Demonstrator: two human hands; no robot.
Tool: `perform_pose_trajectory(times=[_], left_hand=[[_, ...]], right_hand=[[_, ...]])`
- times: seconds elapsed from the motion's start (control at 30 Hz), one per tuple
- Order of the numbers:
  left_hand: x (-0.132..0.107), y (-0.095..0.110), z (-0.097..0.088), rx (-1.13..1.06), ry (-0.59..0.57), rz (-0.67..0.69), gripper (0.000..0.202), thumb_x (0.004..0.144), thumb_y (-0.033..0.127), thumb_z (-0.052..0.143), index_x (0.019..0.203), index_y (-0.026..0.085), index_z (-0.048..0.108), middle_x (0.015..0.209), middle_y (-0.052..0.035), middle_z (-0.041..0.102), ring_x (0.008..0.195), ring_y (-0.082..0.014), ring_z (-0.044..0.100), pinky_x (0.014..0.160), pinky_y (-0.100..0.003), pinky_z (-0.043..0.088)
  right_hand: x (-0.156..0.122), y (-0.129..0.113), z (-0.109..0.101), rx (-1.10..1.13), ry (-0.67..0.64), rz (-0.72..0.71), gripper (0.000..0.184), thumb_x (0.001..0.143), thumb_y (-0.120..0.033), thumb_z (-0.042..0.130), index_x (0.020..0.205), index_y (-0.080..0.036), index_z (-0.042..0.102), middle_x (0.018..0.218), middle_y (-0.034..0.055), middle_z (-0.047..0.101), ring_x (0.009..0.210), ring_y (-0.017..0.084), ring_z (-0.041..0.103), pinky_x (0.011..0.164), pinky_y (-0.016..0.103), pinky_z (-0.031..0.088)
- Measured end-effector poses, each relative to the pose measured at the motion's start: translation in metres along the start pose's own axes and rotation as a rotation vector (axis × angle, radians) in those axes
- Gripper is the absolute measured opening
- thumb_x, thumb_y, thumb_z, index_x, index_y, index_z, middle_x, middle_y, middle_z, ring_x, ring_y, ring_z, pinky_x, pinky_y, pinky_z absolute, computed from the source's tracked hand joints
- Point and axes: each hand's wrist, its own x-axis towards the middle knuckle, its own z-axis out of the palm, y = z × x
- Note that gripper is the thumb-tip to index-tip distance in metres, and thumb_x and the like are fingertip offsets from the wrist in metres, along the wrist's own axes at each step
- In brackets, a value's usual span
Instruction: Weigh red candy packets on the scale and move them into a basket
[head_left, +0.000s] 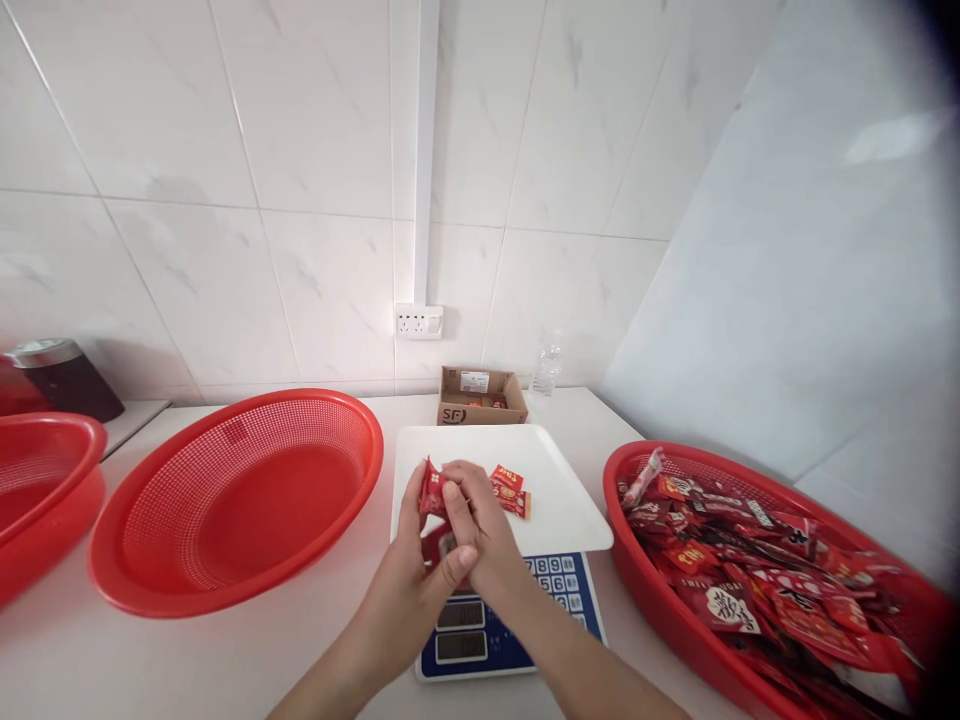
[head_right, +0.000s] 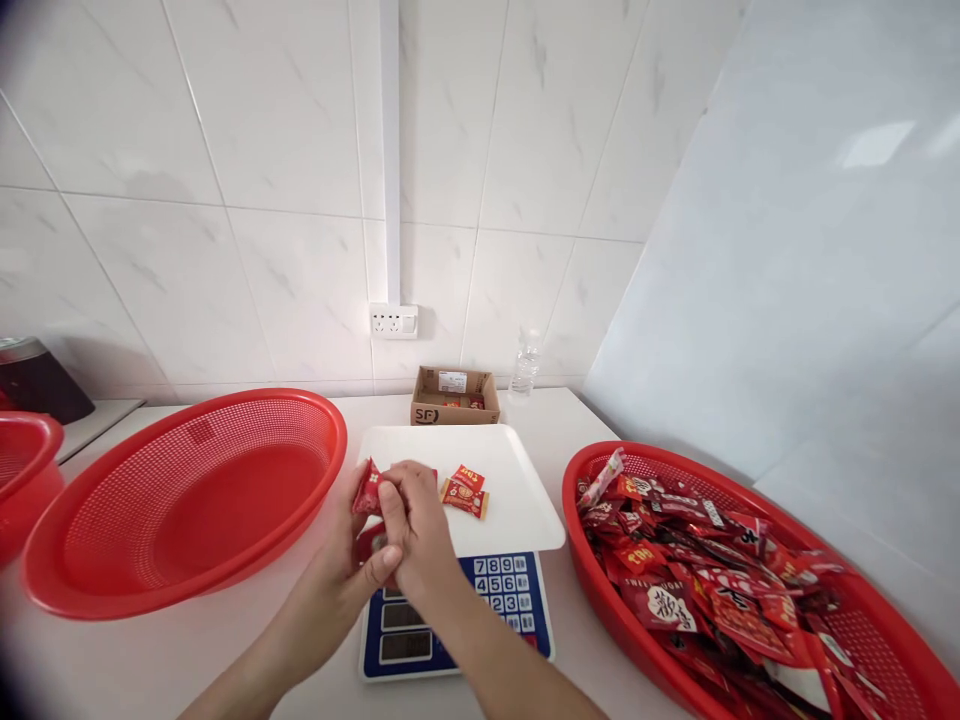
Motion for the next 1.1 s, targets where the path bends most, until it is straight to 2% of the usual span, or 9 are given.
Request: perform_pose_trajectory(times=[0.17,0.37,0.5,0.57,0.67,0.77,0.83,0.93,1.1], left_hand=[[-0.002,-0.009,0.004,0.026,0.134,-0.028,0.071,0.080,0.053,0.056,0.138,0.026,0.026,0.119,-0.0088,0.057,0.084,-0.0184,0.064,0.071,-0.032,0.055],[-0.003,0.011,-0.032,0.305,0.372,0.144,0.064,0.081,0.054,0.052,0.135,0.025,0.035,0.069,0.0023,0.060,0.054,-0.0143,0.057,0.053,-0.028,0.052],[-0.006,0.042,-0.076,0.831,0.618,0.082,0.051,0.086,0.050,0.043,0.133,0.032,0.040,0.082,-0.0021,0.066,0.067,-0.0207,0.064,0.061,-0.034,0.051],[-0.006,0.051,-0.094,1.130,0.634,-0.036,0.050,0.089,0.049,0.036,0.135,0.031,0.038,0.096,-0.0077,0.068,0.078,-0.0284,0.066,0.058,-0.036,0.050],[-0.002,0.051,-0.103,1.377,0.572,-0.106,0.057,0.090,0.050,0.028,0.141,0.024,0.030,0.128,-0.0163,0.055,0.101,-0.0386,0.060,0.061,-0.042,0.051],[0.006,0.039,-0.088,1.388,0.444,-0.013,0.057,0.090,0.049,0.030,0.140,0.021,0.033,0.145,-0.0145,0.037,0.128,-0.0374,0.039,0.089,-0.050,0.044],[0.015,0.031,-0.068,1.349,0.284,0.033,0.052,0.091,0.047,0.033,0.137,0.024,0.037,0.143,-0.0107,0.042,0.131,-0.0315,0.036,0.097,-0.047,0.039],[0.033,0.019,-0.035,1.326,0.038,0.067,0.045,0.092,0.043,0.036,0.132,0.024,0.044,0.131,-0.0090,0.055,0.121,-0.0263,0.049,0.093,-0.039,0.043],[0.071,0.003,-0.002,1.371,-0.026,0.082,0.036,0.089,0.035,0.047,0.120,0.016,0.054,0.104,-0.0127,0.066,0.105,-0.0304,0.056,0.086,-0.047,0.044]], right_hand=[[-0.032,-0.001,0.008,0.240,-0.046,0.282,0.050,0.087,-0.060,0.035,0.115,-0.026,0.057,0.130,0.0070,0.050,0.113,0.023,0.052,0.095,0.041,0.045],[-0.024,0.000,-0.019,-0.038,-0.182,0.101,0.048,0.090,-0.050,0.040,0.133,-0.030,0.045,0.143,0.0044,0.040,0.130,0.021,0.038,0.106,0.042,0.035],[-0.002,0.019,-0.058,-0.512,-0.134,0.042,0.048,0.086,-0.036,0.050,0.131,-0.022,0.049,0.139,0.0112,0.045,0.132,0.027,0.034,0.108,0.048,0.029],[0.007,0.032,-0.073,-0.730,-0.153,0.100,0.049,0.083,-0.030,0.053,0.130,-0.018,0.051,0.138,0.0154,0.046,0.133,0.033,0.031,0.107,0.052,0.028],[0.012,0.048,-0.083,-0.854,-0.227,0.158,0.052,0.082,-0.029,0.055,0.132,-0.018,0.050,0.139,0.0160,0.045,0.134,0.036,0.028,0.105,0.053,0.029],[0.012,0.058,-0.080,-0.818,-0.263,0.135,0.049,0.080,-0.028,0.056,0.129,-0.024,0.052,0.137,0.0119,0.048,0.133,0.035,0.032,0.103,0.054,0.029],[0.013,0.060,-0.076,-0.789,-0.264,0.123,0.045,0.079,-0.027,0.058,0.124,-0.025,0.057,0.133,0.0113,0.052,0.130,0.035,0.035,0.102,0.055,0.030],[0.016,0.058,-0.071,-0.783,-0.255,0.086,0.032,0.078,-0.022,0.057,0.110,-0.023,0.063,0.123,0.0129,0.057,0.120,0.032,0.046,0.097,0.050,0.035],[0.019,0.052,-0.069,-0.771,-0.275,0.069,0.014,0.079,-0.017,0.056,0.090,-0.019,0.064,0.098,0.0094,0.061,0.093,0.023,0.058,0.083,0.037,0.043]])
